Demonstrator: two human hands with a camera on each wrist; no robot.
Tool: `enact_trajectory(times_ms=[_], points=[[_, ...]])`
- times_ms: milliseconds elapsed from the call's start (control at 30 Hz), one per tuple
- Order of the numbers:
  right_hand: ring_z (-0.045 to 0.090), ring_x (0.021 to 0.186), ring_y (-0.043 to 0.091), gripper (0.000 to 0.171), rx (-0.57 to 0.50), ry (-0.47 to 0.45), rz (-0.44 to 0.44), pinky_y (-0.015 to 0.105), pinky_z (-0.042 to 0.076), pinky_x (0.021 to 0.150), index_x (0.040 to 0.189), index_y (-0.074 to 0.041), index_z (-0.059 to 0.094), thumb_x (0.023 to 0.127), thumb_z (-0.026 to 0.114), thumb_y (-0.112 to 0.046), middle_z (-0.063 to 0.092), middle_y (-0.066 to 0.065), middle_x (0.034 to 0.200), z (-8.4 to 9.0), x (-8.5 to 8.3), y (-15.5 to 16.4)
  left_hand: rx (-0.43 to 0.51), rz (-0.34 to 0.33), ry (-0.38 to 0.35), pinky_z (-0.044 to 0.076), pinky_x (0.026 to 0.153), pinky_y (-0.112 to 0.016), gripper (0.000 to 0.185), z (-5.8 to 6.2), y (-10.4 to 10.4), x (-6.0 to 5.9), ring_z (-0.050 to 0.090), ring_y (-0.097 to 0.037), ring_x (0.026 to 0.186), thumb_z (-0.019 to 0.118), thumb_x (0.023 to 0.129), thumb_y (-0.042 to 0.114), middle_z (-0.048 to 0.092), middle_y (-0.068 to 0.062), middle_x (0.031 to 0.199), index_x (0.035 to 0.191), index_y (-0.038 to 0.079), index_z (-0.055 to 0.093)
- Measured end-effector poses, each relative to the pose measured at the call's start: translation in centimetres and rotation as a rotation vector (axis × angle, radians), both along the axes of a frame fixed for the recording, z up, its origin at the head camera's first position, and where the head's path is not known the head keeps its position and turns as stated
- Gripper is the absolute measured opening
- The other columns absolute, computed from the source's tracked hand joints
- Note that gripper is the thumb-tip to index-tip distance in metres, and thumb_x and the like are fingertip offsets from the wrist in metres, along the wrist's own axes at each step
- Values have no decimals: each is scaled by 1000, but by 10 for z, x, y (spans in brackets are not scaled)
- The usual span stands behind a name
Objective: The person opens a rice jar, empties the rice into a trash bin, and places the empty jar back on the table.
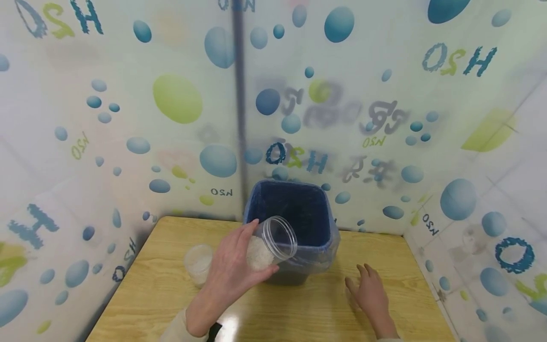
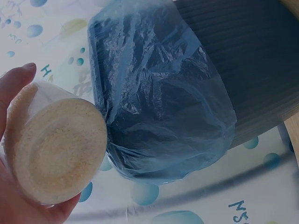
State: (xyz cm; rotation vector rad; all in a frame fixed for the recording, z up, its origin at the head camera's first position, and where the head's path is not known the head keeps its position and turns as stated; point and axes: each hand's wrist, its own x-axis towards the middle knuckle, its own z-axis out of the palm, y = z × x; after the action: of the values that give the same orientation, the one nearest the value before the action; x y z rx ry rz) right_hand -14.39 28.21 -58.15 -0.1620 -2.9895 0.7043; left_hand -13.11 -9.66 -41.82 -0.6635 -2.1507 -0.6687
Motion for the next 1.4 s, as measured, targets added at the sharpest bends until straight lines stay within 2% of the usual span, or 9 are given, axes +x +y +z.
enact_trajectory(times_ms=[233,367,467,667,767,900,1067,1200,1400], points=[[57,127,46,36,-274,420,20,61,49,97,132,3,67,107,57,-21,61,23,141,66,0,-28,5,-3,42,57,80,-50,108,1,-4,-3,67,-35,101,101,51,45,68,-16,118,138,0,56],[57,132,35,36,-369,505,7,33,48,102,135,-5,68,108,56,-25,61,10,146,102,2,-44,8,8,61,57,79,-51,107,3,-7,-5,68,-35,98,100,52,44,68,-17,118,138,-1,56],[52,138,30,40,-437,471,23,23,43,106,143,-10,63,110,53,-29,56,6,151,123,1,-53,11,21,74,57,80,-51,106,5,-11,-7,68,-36,99,100,53,44,68,-18,121,138,-2,56],[44,142,43,57,-483,269,134,57,40,112,157,-4,42,111,46,-38,43,20,159,142,-8,-66,23,59,76,57,77,-51,100,7,-22,-10,69,-36,97,99,54,41,68,-17,119,133,-3,57],[42,144,43,63,-517,169,156,59,39,113,159,-5,37,111,44,-44,40,22,160,144,-14,-70,30,76,76,58,77,-53,98,5,-28,-12,69,-37,96,98,54,40,68,-18,117,131,-4,58],[49,140,40,66,-588,101,148,54,46,108,159,-4,36,110,47,-46,44,21,158,145,-20,-75,30,104,60,57,80,-54,98,2,-38,-15,68,-39,98,97,55,41,68,-20,117,132,-5,57],[59,129,38,61,-597,75,125,44,56,97,156,-1,42,108,52,-38,51,22,152,143,-26,-78,31,118,23,56,83,-57,99,1,-49,-19,66,-43,100,96,58,40,67,-24,119,135,-6,55],[61,127,39,53,-531,93,117,50,54,99,148,2,53,108,53,-32,58,23,145,142,-27,-79,38,132,17,55,82,-59,99,1,-58,-24,66,-45,101,96,58,38,67,-26,119,136,-7,54],[61,126,39,49,-498,114,108,54,51,102,146,2,56,108,53,-29,61,23,140,140,-27,-81,25,144,23,53,82,-60,98,0,-66,-34,65,-46,98,98,57,37,67,-25,117,136,-6,56]])
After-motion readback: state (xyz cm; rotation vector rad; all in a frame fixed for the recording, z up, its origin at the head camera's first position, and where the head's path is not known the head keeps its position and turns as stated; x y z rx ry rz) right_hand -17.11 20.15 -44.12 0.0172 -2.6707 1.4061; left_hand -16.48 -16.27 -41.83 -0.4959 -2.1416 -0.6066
